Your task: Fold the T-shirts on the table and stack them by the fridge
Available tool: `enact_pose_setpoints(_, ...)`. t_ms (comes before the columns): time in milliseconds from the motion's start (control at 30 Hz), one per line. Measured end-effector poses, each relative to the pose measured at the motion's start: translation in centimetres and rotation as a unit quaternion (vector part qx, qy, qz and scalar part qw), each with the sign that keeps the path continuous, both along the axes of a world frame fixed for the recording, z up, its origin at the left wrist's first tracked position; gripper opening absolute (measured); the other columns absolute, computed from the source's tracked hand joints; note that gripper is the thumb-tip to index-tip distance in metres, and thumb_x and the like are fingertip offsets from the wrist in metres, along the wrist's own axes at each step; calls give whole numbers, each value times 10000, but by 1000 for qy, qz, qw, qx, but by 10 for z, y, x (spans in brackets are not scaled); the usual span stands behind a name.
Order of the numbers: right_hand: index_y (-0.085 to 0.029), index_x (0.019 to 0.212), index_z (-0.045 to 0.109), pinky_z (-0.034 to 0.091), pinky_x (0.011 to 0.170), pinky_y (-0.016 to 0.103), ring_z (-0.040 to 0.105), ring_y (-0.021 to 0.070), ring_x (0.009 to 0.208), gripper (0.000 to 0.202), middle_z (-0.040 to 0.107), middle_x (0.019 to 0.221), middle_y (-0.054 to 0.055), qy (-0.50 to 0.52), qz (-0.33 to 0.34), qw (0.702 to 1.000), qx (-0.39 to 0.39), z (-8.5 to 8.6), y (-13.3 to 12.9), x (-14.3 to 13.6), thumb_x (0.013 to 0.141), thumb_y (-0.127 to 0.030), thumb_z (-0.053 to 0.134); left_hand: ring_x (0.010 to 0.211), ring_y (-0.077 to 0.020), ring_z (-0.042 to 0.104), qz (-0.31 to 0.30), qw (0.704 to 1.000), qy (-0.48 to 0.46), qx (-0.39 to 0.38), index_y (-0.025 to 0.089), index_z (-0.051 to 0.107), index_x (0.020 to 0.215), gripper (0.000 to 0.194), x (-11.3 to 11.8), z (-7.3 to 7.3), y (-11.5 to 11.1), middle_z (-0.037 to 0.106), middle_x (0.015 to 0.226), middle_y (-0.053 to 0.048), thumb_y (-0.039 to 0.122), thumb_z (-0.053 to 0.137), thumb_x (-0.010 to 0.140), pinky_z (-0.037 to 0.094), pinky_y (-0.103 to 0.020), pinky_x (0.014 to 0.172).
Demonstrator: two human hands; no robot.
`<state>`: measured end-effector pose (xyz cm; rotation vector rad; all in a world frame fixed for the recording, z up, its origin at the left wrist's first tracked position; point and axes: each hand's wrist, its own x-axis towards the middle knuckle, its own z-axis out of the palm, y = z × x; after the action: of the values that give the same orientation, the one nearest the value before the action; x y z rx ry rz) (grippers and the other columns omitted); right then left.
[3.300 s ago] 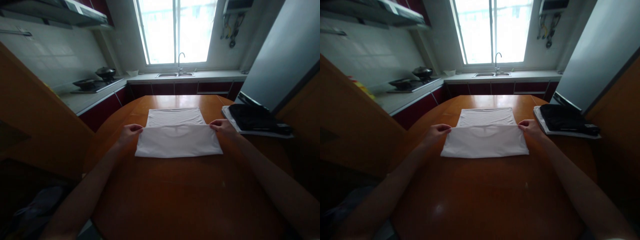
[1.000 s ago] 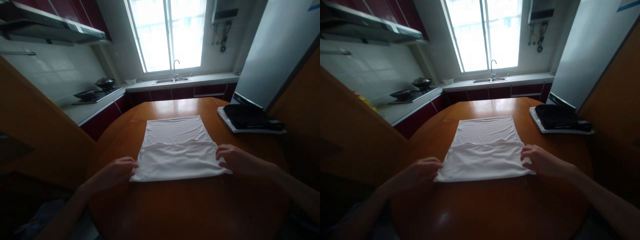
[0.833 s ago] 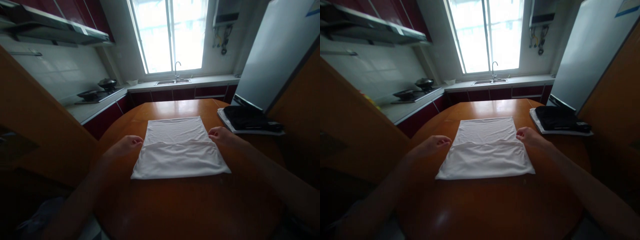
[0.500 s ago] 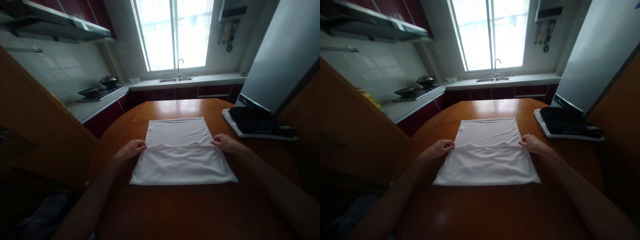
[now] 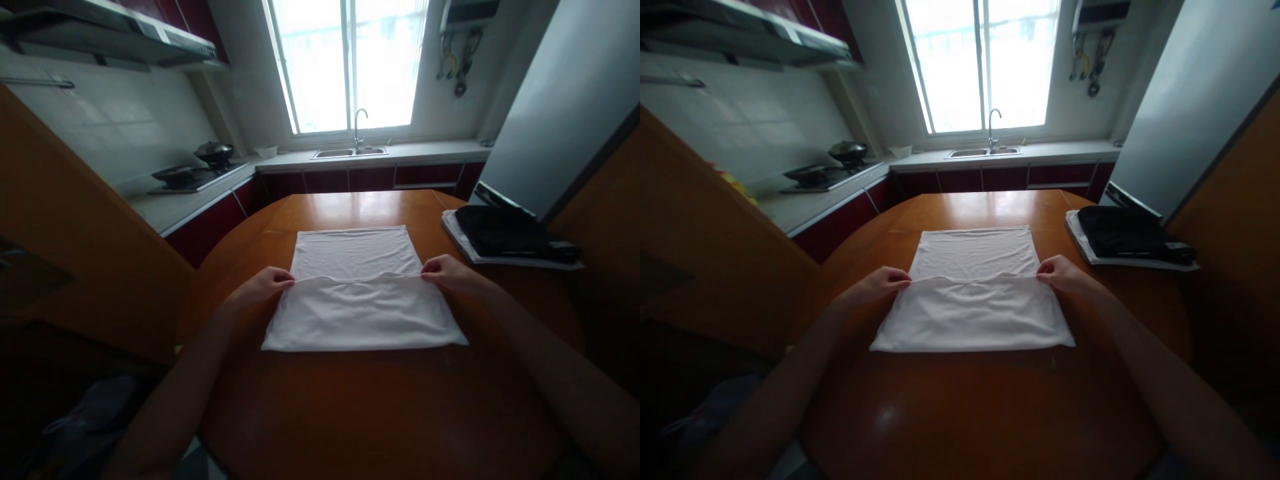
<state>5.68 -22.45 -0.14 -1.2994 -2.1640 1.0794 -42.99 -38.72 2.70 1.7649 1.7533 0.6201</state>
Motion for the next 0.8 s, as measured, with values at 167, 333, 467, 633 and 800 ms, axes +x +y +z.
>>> enact_pose_setpoints(167,-150,742,752,454,608,279,604,180,645,316,713,697,54,37,-14,998,56,13,-4,-3,667,-455,726,667,-186,608,24,998,-15,54,169,785,825,420,-1,7,-1,714,747,-43,576,714,747,462,-262,615)
enact_pose_setpoints(333,-153,771,746,481,637,279,632,190,689,310,734,748,64,85,-28,991,99,16,-3,-3,692,-449,695,698,-187,605,45,995,-24,85,148,765,876,492,-1,9,-1,718,782,-56,620,697,755,465,-267,650)
enact_pose_setpoints(467,-154,721,745,464,608,271,616,179,649,278,723,695,50,57,-19,995,73,6,2,-3,662,-423,701,721,-198,607,23,998,6,51,157,757,848,492,-1,-2,4,720,788,-52,631,697,730,456,-266,669)
enact_pose_setpoints(633,-151,712,744,426,570,256,593,165,605,282,708,655,40,-2,-10,997,76,-6,7,-2,695,-424,674,588,-148,498,19,998,53,40,159,687,692,539,-3,-14,10,600,619,0,671,564,810,341,-244,562)
enact_pose_setpoints(800,-156,738,756,399,605,268,615,184,652,352,723,706,66,-57,-30,977,205,-11,6,-13,831,-446,579,594,-147,501,41,989,95,102,152,720,785,521,6,-24,18,599,640,-3,617,500,869,330,-241,551)
